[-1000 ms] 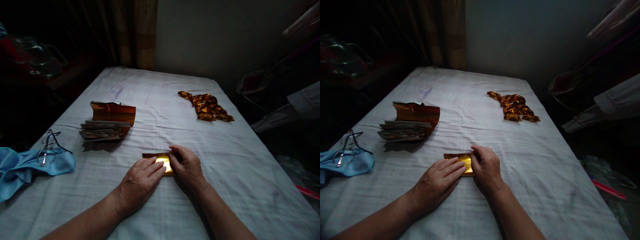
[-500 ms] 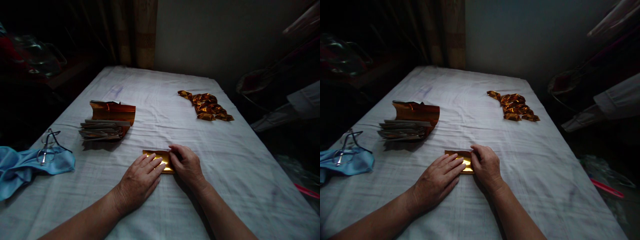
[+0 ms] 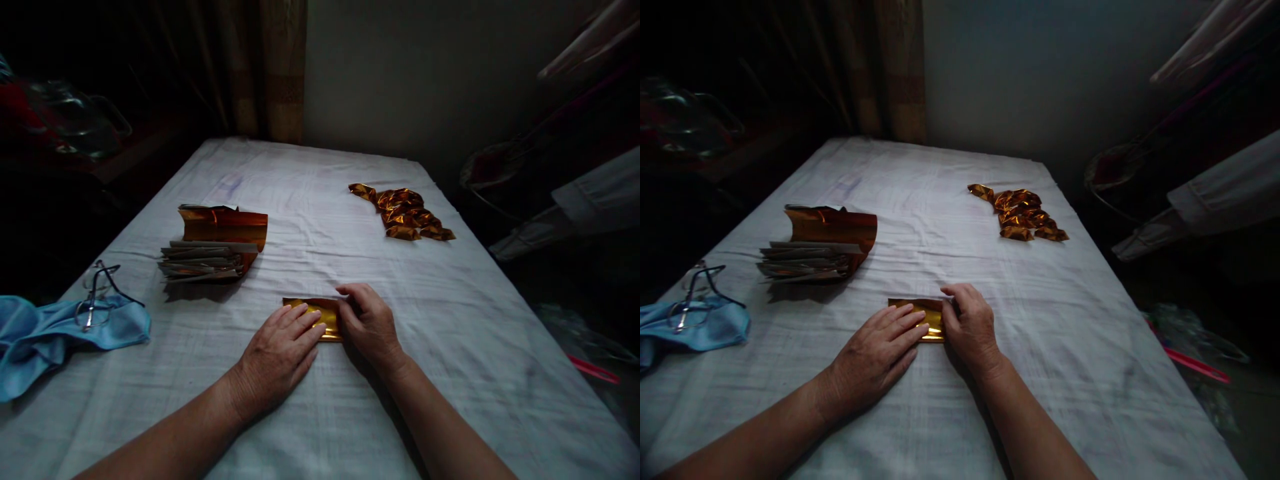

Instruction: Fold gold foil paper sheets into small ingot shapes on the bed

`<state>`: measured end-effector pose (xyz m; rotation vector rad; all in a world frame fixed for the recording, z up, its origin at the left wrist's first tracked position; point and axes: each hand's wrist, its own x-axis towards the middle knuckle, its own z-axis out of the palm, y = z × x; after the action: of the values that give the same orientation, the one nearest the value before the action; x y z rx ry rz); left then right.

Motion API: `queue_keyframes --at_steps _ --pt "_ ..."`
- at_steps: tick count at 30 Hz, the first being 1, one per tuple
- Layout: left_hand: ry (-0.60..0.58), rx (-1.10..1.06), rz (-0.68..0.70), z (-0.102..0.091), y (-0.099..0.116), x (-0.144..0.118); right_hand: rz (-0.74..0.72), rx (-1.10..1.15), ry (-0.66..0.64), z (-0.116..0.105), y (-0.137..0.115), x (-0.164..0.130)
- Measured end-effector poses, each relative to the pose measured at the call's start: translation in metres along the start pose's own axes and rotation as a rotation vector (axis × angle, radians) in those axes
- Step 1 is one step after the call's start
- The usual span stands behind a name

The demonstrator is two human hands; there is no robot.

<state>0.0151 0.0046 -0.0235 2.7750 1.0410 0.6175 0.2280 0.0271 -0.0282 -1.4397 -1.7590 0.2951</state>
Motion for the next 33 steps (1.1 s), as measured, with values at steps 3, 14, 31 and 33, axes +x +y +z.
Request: queue_keyframes --at_steps 3,14,31,33 --pt "-0.016 -0.01 0.001 0.001 -0.001 0.0 -0.096 0.018 -0.013 -0.004 -0.007 -0.004" --pt "-0.054 -0.292 -0.061 -0.005 -0.016 0.004 -0.135 -0.092 -0.248 -0.003 -0.014 -0.024" --pt "0.142 -0.303 -0.079 -0.011 -0.016 -0.001 -0.061 -0.239 -0.214 0.006 -0.027 -0.025" --pt "0.158 -0.304 -0.102 -0.009 -0.016 -0.002 -0.002 -0.305 -0.2 0.008 -0.036 -0.024"
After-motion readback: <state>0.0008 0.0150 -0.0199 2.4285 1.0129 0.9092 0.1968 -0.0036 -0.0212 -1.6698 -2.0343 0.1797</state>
